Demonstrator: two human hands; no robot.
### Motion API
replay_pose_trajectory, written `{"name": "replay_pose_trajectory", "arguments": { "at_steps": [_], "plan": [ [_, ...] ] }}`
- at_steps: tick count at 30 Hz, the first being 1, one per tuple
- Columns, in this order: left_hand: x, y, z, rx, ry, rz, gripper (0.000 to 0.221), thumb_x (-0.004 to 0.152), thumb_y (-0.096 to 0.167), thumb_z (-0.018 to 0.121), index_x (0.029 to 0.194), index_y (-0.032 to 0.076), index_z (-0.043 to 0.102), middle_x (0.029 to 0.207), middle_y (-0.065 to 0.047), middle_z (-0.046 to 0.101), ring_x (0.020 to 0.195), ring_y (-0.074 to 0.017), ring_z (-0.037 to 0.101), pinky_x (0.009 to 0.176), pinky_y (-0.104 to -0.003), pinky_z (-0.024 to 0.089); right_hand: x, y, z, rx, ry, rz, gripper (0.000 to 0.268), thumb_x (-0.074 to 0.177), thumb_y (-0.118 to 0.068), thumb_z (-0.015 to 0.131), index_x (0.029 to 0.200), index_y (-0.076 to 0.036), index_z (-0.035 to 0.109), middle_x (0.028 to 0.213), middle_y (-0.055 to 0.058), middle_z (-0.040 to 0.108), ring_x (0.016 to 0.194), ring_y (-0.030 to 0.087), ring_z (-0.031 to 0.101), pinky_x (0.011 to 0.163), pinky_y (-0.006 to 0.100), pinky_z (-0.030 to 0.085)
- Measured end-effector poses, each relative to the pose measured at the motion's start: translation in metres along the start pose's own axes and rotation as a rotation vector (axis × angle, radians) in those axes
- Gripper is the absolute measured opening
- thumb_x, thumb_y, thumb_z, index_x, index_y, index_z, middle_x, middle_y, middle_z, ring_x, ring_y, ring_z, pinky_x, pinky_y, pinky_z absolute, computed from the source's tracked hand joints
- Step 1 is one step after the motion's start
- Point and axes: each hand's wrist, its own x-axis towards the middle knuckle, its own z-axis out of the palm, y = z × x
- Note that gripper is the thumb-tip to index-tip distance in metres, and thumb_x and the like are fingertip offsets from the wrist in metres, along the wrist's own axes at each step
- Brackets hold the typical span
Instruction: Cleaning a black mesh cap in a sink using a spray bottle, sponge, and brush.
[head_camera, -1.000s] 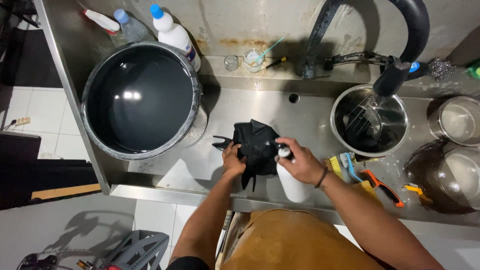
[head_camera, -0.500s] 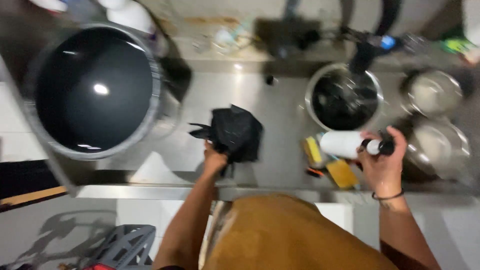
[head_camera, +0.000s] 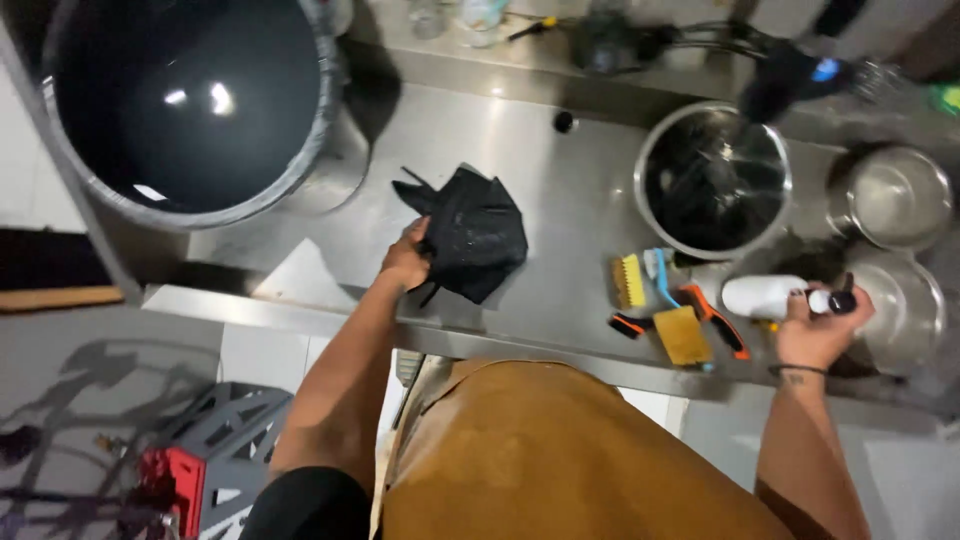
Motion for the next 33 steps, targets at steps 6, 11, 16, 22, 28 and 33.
{"name": "replay_pose_trajectory", "arguments": {
  "at_steps": [6, 11, 16, 22, 28, 33],
  "plan": [
    [-0.012, 0.004, -0.001, -0.036, -0.121, -0.248, 0.063, 0.086, 0.027, 0.051, 0.149, 0.037, 0.05, 0.141, -0.001, 0.061, 0.119, -0.0326, 0.062, 0.09, -0.039, 0.048, 0.004, -0.044, 0.001, -0.105, -0.17, 0.134, 0.069, 0.101, 0.013, 0.068, 0.148, -0.006, 0.021, 0.141, 0.03, 0.045, 0.121, 0.037, 0.052, 0.106, 0.048, 0.046],
    [-0.002, -0.005, 0.021, 0.061, -0.036, -0.412, 0.051, 0.09, 0.042, 0.066, 0.13, 0.011, 0.065, 0.128, -0.012, 0.069, 0.117, -0.0368, 0.065, 0.095, -0.04, 0.053, -0.033, -0.054, 0.107, 0.857, -0.221, 0.782, 0.02, 0.113, -0.036, 0.048, 0.109, -0.025, 0.064, 0.099, -0.012, 0.06, 0.096, 0.003, 0.057, 0.095, 0.019, 0.044],
    [-0.014, 0.009, 0.016, -0.068, -0.033, -0.45, 0.051, 0.096, 0.032, 0.068, 0.133, -0.003, 0.06, 0.117, -0.029, 0.068, 0.112, -0.0456, 0.068, 0.084, -0.055, 0.062, -0.112, -0.125, 0.317, -0.074, -0.926, -0.153, 0.024, 0.091, -0.022, 0.072, 0.114, -0.025, 0.078, 0.103, 0.0, 0.071, 0.095, 0.026, 0.072, 0.08, 0.038, 0.058],
    [-0.017, 0.011, 0.02, -0.076, -0.003, -0.497, 0.05, 0.096, 0.04, 0.068, 0.128, 0.001, 0.064, 0.113, -0.024, 0.071, 0.109, -0.041, 0.07, 0.085, -0.052, 0.063, -0.161, -0.099, 0.401, -0.456, -1.173, -0.166, 0.037, 0.096, -0.045, 0.066, 0.126, -0.024, 0.074, 0.128, 0.01, 0.066, 0.125, 0.033, 0.061, 0.105, 0.045, 0.051],
    [-0.024, 0.025, 0.002, -0.081, -0.018, -0.46, 0.041, 0.093, 0.024, 0.071, 0.121, -0.005, 0.067, 0.108, -0.026, 0.071, 0.107, -0.0408, 0.071, 0.086, -0.046, 0.062, -0.177, -0.086, 0.412, -0.467, -0.993, -0.318, 0.023, 0.092, -0.039, 0.065, 0.1, -0.024, 0.08, 0.102, 0.006, 0.072, 0.099, 0.033, 0.069, 0.087, 0.045, 0.057],
    [-0.018, 0.004, 0.016, -0.125, -0.015, -0.408, 0.041, 0.092, 0.023, 0.071, 0.126, 0.0, 0.067, 0.111, -0.024, 0.072, 0.11, -0.0405, 0.07, 0.09, -0.046, 0.062, -0.145, -0.108, 0.407, -0.337, -1.11, 0.007, 0.018, 0.085, -0.025, 0.071, 0.101, -0.022, 0.08, 0.101, 0.005, 0.076, 0.102, 0.03, 0.071, 0.09, 0.041, 0.058]
  ]
}}
